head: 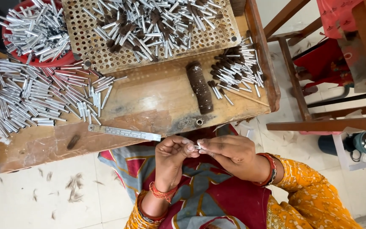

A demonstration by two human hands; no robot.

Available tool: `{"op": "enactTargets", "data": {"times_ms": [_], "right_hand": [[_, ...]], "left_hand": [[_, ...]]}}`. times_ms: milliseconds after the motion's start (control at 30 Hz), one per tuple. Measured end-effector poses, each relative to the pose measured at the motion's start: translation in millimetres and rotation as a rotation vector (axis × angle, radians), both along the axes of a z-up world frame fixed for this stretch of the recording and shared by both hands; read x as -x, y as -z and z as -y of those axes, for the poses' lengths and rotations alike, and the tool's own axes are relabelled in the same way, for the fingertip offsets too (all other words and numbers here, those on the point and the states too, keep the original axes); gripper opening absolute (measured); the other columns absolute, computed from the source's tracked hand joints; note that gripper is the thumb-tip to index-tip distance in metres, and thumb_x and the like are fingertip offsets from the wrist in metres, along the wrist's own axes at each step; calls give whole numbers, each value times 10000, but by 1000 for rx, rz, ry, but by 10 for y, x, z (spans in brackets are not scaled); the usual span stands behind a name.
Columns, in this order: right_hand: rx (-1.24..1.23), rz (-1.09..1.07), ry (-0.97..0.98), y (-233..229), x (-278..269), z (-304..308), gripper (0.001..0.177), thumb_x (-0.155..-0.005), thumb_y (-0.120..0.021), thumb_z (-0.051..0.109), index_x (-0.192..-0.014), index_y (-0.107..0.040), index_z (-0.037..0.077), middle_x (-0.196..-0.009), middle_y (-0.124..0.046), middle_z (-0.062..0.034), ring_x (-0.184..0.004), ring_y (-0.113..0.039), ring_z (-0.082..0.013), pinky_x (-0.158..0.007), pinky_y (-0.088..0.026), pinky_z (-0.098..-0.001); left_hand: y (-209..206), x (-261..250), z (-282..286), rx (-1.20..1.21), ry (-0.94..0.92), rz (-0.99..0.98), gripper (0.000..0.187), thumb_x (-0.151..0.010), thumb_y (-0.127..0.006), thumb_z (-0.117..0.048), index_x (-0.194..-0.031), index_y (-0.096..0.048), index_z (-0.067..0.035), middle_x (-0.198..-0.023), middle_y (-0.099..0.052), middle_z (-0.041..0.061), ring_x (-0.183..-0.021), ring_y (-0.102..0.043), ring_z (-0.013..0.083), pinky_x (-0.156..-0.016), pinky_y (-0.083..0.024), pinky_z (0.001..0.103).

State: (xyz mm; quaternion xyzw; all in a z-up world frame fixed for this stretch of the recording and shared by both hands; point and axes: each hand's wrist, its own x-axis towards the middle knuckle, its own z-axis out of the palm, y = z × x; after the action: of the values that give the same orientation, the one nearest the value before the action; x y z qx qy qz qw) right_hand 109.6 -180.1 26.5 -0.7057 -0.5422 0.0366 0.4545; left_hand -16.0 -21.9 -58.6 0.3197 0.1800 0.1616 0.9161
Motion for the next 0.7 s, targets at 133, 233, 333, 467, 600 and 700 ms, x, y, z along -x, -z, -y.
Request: {"op": "enactTargets", "data": {"times_ms": [133,233,333,467,600,700], "right_hand": [[-13,30,-4,-87,4,-16,334,-859,-810,34,-1179,-719,53,-1152,-756,-121,-1019,-775,-260,-820,-629,-317],[-15,129,60,-69,50,-26,448,-834,-845,109,-1250,-685,61,-1222,-684,-129,-1109,-704,-293,-909,-586,-364],[43,200,90,107,104,24,559,-828,-857,168,-1339,-647,86,-1282,-592,-128,-1094,-625,-286,-935,-533,-393],[89,185,81,254,115,70,599,-856,-834,177,-1406,-607,107,-1337,-526,-128,-1054,-586,-262,-938,-518,-392],[69,170,57,317,123,91,606,-886,-795,173,-1444,-571,103,-1383,-489,-143,-1087,-575,-291,-946,-519,-382],[52,172,52,303,107,69,607,-891,-788,171,-1449,-562,86,-1393,-488,-155,-1077,-578,-287,-949,-516,-395]], "left_hand": [[-108,3,-22,43,0,11,114,-896,-736,65,-985,-674,28,-909,-753,150,-802,-749,197,-756,-645,340],[-115,16,-39,65,-12,30,117,-904,-730,82,-993,-676,29,-929,-757,170,-822,-750,210,-782,-634,340],[-58,14,-16,107,-18,35,116,-905,-722,88,-985,-673,20,-933,-754,174,-826,-753,218,-782,-634,351],[-34,13,11,129,6,48,106,-915,-717,77,-981,-672,8,-935,-755,170,-821,-753,217,-776,-635,352],[-2,18,30,160,10,13,93,-911,-712,65,-969,-670,6,-939,-758,155,-817,-754,216,-774,-640,358],[45,27,36,170,15,24,94,-913,-715,65,-972,-667,8,-929,-754,153,-814,-753,217,-768,-637,359]]}}
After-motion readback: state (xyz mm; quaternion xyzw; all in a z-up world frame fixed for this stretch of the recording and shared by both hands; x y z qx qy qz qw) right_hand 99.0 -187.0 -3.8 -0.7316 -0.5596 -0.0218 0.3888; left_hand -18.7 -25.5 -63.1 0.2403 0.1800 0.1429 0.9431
